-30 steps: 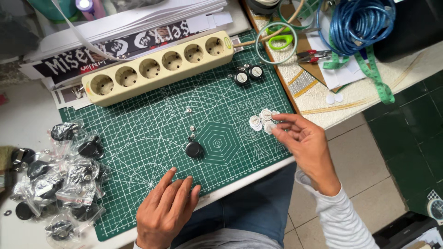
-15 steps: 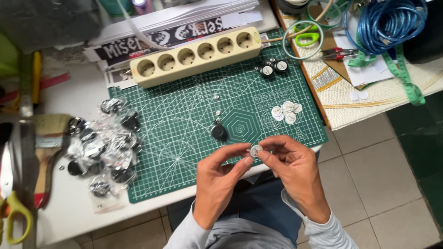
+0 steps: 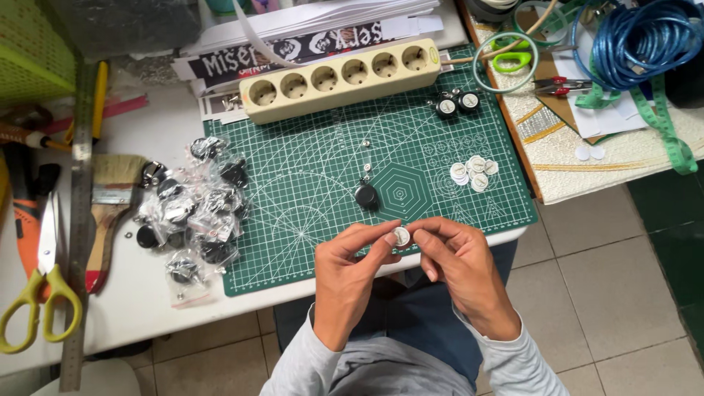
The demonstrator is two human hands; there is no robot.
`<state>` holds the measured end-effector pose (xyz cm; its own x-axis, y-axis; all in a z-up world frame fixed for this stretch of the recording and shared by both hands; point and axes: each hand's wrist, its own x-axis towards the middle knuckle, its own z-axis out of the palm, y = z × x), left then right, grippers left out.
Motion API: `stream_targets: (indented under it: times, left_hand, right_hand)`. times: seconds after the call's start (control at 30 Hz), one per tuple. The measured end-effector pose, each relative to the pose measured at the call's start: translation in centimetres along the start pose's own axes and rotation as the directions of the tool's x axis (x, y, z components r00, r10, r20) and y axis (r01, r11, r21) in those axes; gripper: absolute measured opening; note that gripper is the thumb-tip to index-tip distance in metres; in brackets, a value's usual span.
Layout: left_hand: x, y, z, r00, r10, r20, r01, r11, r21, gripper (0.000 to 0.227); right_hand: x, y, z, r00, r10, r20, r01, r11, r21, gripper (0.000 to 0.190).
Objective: The person unpacks small black keychain components from plastic bags and places them on a green cutting mat. They then peel circular white stickers and affix them to the keychain bodies, repeating the process for several units.
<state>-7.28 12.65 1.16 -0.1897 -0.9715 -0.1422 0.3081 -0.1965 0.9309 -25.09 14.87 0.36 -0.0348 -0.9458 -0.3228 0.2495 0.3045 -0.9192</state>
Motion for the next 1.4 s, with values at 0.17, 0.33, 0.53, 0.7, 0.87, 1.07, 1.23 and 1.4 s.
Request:
stream_targets:
  times: [0.17, 0.33, 0.53, 0.7, 0.87, 1.07, 1.23, 1.4]
  left_hand:
    - [-0.2, 0.2, 0.0, 1.0, 0.003, 0.004, -0.004, 0.999, 0.041, 0.021]
    - [-0.3, 0.5, 0.1, 1.0, 0.001, 0.02, -0.002, 0.999, 0.048, 0.022]
    - [-0.4, 0.9, 0.5, 0.997, -0.025, -0.08, 0.031, 0.996, 0.079, 0.025]
    - [-0.8, 1.2, 0.6, 0.972, 0.222, -0.072, -0.184, 0.918, 0.352, 0.013]
    - [-1.1, 1.1, 0.6, 0.981, 0.178, -0.076, -0.147, 0.94, 0.307, 0.016]
    - [-1.5, 0.5, 0.6, 0.99, 0.123, -0.066, -0.108, 0.975, 0.197, 0.017]
    - [-1.6, -0.4, 0.4, 0.997, -0.036, -0.067, 0.034, 0.999, -0.025, 0.019]
    - [-1.3, -0.7, -0.1, 0.996, -0.084, -0.027, 0.078, 0.983, -0.164, 0.019]
  right_hand:
    - [0.0, 0.4, -0.4, 0.999, 0.031, 0.012, -0.031, 0.999, 0.009, 0.019]
    - [0.1, 0.5, -0.2, 0.999, 0.044, 0.01, -0.044, 0.999, 0.009, 0.018]
    - [-0.1, 0.3, 0.0, 0.999, 0.031, 0.024, -0.031, 0.999, -0.01, 0.018]
    - [-0.4, 0.6, 0.3, 0.999, -0.043, -0.018, 0.04, 0.991, -0.13, 0.016]
    - [-1.0, 0.4, 0.8, 0.973, -0.227, -0.031, 0.199, 0.906, -0.373, 0.014]
    - [-1.4, -0.3, 1.3, 0.976, -0.209, -0.053, 0.172, 0.904, -0.392, 0.011]
    - [-1.5, -0.8, 1.6, 0.97, -0.241, -0.034, 0.205, 0.885, -0.419, 0.012]
    - [-1.7, -1.3, 2.0, 0.957, -0.29, -0.021, 0.251, 0.86, -0.444, 0.013]
